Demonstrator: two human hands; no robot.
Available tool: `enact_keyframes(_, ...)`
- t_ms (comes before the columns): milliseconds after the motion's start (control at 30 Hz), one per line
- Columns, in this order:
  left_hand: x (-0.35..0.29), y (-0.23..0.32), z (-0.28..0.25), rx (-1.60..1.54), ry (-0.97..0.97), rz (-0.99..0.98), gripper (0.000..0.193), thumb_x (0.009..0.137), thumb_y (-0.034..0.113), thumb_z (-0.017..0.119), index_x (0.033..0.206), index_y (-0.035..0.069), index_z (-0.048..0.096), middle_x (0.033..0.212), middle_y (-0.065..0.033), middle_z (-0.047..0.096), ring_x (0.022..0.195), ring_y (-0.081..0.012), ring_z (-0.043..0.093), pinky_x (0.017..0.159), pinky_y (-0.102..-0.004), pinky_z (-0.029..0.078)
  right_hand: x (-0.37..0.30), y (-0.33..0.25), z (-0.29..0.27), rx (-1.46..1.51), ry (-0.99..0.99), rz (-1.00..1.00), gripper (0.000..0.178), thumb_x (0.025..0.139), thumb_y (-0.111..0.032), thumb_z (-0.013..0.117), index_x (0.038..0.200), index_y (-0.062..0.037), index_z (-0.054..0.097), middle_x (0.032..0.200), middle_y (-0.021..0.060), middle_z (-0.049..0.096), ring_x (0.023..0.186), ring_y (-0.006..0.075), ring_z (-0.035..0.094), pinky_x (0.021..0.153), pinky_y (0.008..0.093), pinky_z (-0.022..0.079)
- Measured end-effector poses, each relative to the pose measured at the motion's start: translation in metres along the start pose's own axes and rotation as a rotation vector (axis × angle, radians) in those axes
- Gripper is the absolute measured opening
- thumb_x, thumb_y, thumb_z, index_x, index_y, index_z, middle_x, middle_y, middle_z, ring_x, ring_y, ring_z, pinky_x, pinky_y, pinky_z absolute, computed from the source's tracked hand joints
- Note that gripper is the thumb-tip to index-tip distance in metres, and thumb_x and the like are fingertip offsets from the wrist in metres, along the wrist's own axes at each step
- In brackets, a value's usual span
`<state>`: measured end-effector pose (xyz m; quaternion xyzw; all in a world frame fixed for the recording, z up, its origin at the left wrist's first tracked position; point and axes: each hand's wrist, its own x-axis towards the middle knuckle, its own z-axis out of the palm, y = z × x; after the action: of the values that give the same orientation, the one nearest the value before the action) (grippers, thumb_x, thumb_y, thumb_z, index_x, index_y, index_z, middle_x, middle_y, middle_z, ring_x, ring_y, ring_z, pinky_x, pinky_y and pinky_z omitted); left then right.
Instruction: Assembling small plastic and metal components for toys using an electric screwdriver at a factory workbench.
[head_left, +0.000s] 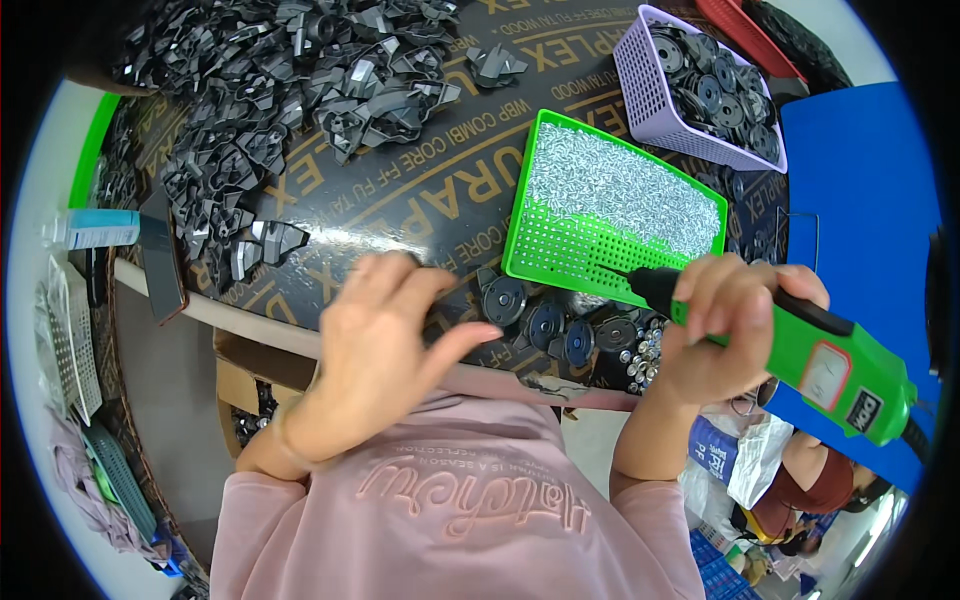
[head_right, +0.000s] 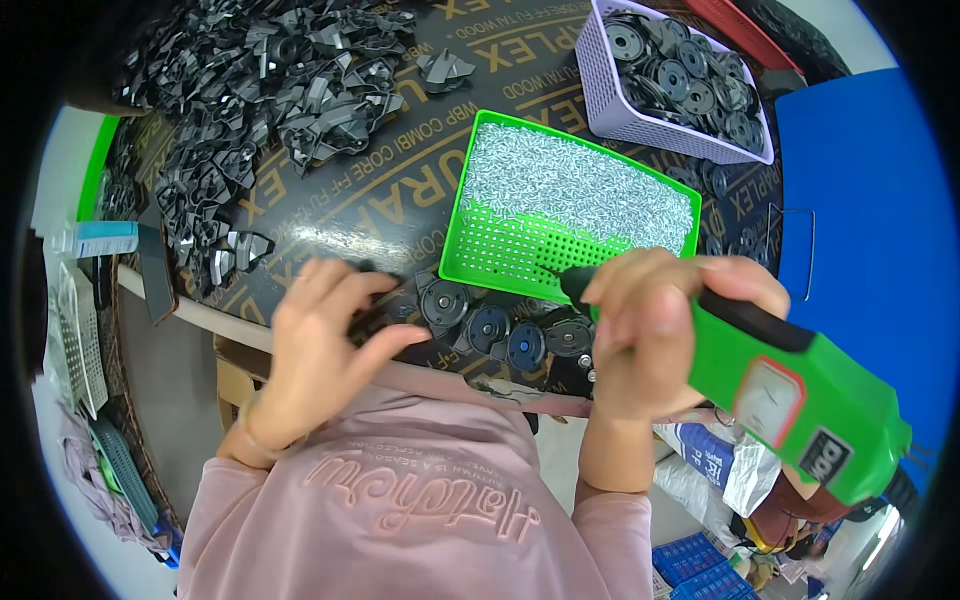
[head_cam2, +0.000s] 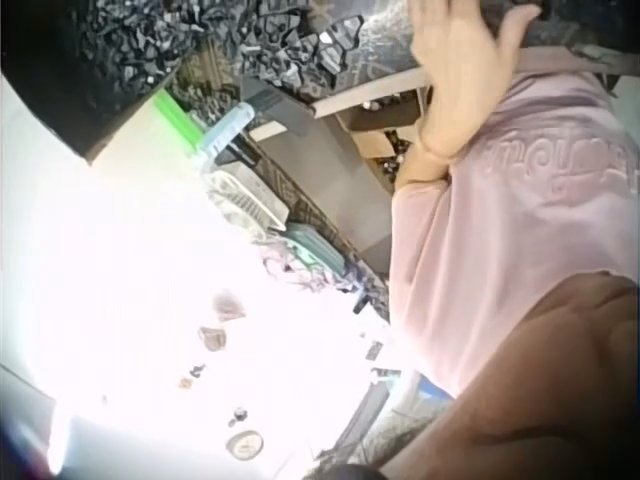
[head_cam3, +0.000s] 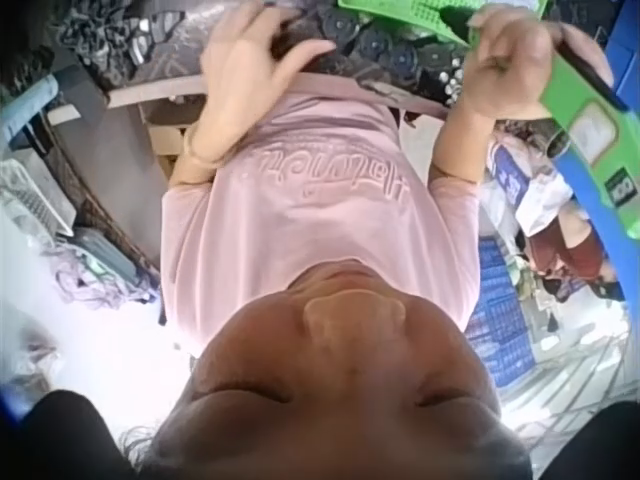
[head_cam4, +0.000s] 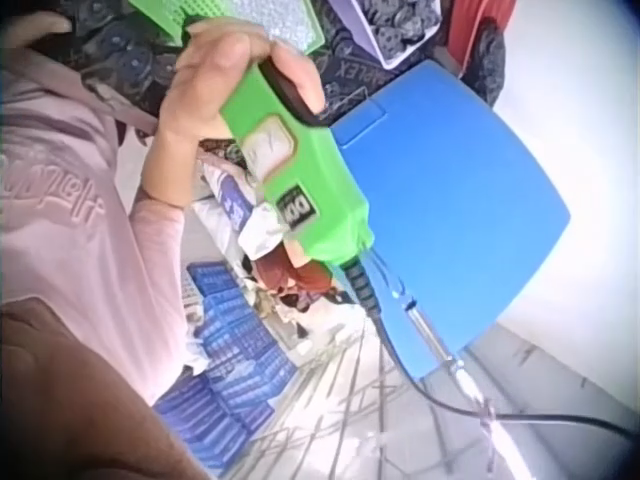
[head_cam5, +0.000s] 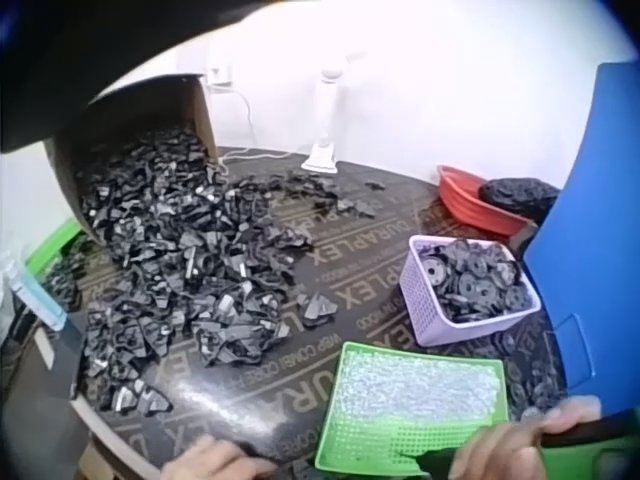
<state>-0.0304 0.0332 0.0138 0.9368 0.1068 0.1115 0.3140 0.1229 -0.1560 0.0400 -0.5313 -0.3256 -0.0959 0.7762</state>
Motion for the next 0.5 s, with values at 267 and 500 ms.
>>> enact_keyframes(267, 0.006, 0.006, 0.025, -0.073, -0.021, -0.051, 0.024, 0.075, 0.009, 0.078, 0.092, 0.004, 0.062, 0.098, -0.0108, 0.06, 0.092, -0.0342, 0.055, 0.076, -0.0403, 0.047, -0.01, 0.018, -0.001, -0.027, 0.01, 0.041, 0.031, 0.094, -0.003, 0.062, 0.113, -0.005, 0.038, 0.057, 0.004, 0.048, 0.043, 0.0146, 0.046, 0.047, 0.0326, 0.047)
enact_keyframes(500, -0.001, -0.008, 0.018, -0.832, -0.084, -0.249, 0.019, 0.088, -0.005, 0.068, 0.1, 0.0, 0.054, 0.082, -0.0053, 0.061, 0.067, -0.0078, 0.055, 0.062, -0.0255, 0.055, -0.011, 0.021, -0.004, -0.048, 0.0, 0.028, 0.032, 0.091, 0.003, 0.061, 0.114, -0.0035, 0.039, 0.058, 0.005, 0.051, 0.045, 0.0144, 0.05, 0.049, 0.0325, 0.051)
